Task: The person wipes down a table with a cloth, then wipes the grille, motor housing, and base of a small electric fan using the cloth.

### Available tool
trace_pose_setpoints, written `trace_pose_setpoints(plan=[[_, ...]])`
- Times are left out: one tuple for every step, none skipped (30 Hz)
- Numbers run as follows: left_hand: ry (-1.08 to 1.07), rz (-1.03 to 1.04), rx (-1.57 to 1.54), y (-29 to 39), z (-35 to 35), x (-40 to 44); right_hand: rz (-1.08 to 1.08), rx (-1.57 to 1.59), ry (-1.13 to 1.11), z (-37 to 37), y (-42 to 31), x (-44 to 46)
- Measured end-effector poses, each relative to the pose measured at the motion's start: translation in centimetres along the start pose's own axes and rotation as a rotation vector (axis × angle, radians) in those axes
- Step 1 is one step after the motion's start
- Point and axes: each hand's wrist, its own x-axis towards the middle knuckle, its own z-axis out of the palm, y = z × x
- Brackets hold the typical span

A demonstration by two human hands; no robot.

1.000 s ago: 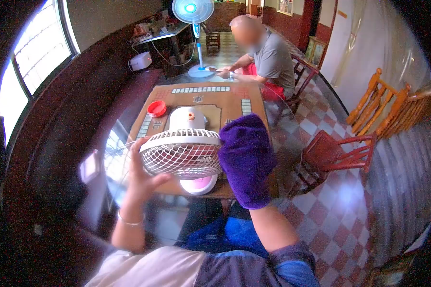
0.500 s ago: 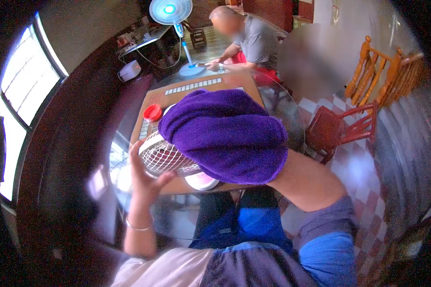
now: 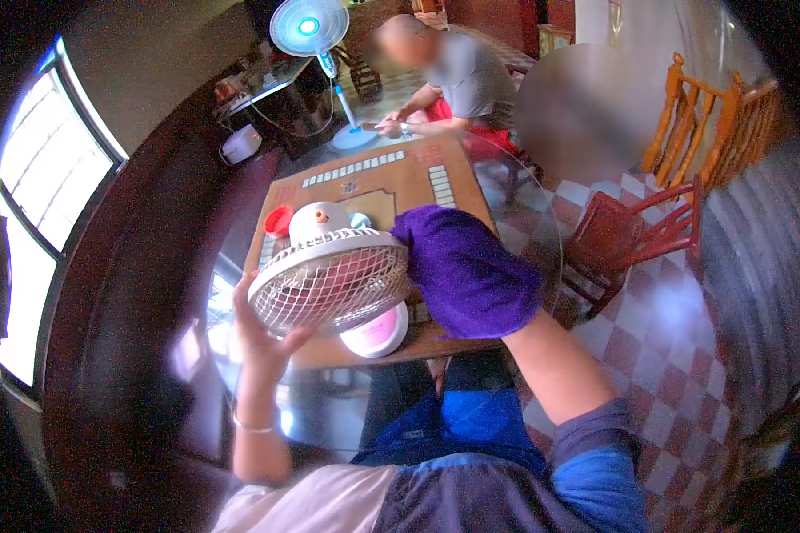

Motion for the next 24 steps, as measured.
trace_pose_setpoints(plan=[[-0.003, -0.018, -0.053, 0.0, 0.2, 0.0, 0.051, 0.05, 0.028, 1.1, 0.8, -0.6], [-0.003, 0.033, -0.003, -0.1, 0.1, 0.0, 0.1, 0.1, 0.057, 1.9, 1.5, -1.3], [-0.007, 0.04, 0.041, 0.0, 0.1, 0.0, 0.116, 0.103, 0.037, 2.3, 1.8, -1.8], [-0.013, 0.047, 0.087, 0.2, -0.1, 0.0, 0.133, 0.108, 0.019, 2.7, 2.0, -2.4], [-0.019, 0.056, 0.134, 0.4, -0.1, 0.1, 0.105, 0.085, 0.018, 3.7, 2.7, -3.1], [-0.019, 0.024, 0.034, 0.2, 0.0, 0.0, 0.077, 0.061, 0.018, 4.8, 3.3, -3.8], [-0.02, 0.037, 0.064, 0.2, 0.0, -0.1, 0.006, 0.008, 0.032, 6.9, 4.8, -4.9], [-0.022, 0.052, 0.093, 0.1, 0.0, -0.1, -0.064, -0.046, 0.046, 8.0, 5.3, -5.7], [-0.024, 0.069, 0.122, 0.0, -0.1, 0.0, 0.053, -0.086, -0.092, 8.2, 4.5, -6.1], [-0.023, 0.076, 0.097, -0.3, -0.1, 0.0, 0.167, -0.127, -0.231, 8.3, 3.5, -6.4], [-0.019, 0.069, 0.099, -0.3, 0.0, 0.0, 0.28, -0.169, -0.371, 8.4, 2.9, -6.6], [-0.015, 0.057, 0.101, -0.3, 0.1, 0.0, 0.315, -0.052, -0.342, 8.4, 2.8, -6.6], [-0.009, 0.039, 0.103, -0.3, 0.1, -0.2, 0.235, -0.043, -0.176, 8.1, 2.7, -6.5], [-0.008, 0.059, 0.064, -0.6, 0.2, -0.2, 0.153, -0.032, -0.013, 7.6, 2.5, -6.4], [-0.013, 0.084, 0.128, -0.5, 0.1, -0.1, 0.068, -0.02, 0.15, 7.2, 2.3, -6.0], [-0.019, 0.108, 0.194, -0.4, -0.2, 0.0, 0.099, -0.027, 0.214, 7.9, 3.2, -5.7], [-0.025, 0.134, 0.259, -0.4, -0.4, 0.0, 0.129, -0.036, 0.279, 9.1, 4.6, -5.4], [0.007, 0.092, 0.104, -0.9, -0.2, -0.1, 0.173, 0.03, 0.318, 9.5, 4.8, -5.3], [0.004, 0.064, 0.107, -0.9, -0.2, 0.0, 0.214, 0.096, 0.361, 9.9, 4.9, -5.0], [0.002, 0.035, 0.11, -0.8, -0.4, 0.1, 0.275, 0.24, 0.374, 10.3, 4.4, -5.2], [0.001, 0.009, 0.114, -0.8, -0.5, 0.3, 0.334, 0.384, 0.386, 10.6, 3.5, -5.3], [-0.033, -0.034, -0.02, -1.3, -0.8, 0.5, 0.394, 0.529, 0.397, 11.0, 2.6, -5.4], [0.025, 0.016, 0.007, -1.9, -1.0, 0.4, 0.456, 0.674, 0.405, 11.3, 1.7, -5.5], [0.084, 0.065, 0.034, -2.7, -1.0, 0.2, 0.52, 0.819, 0.409, 11.4, 0.9, -5.6]])
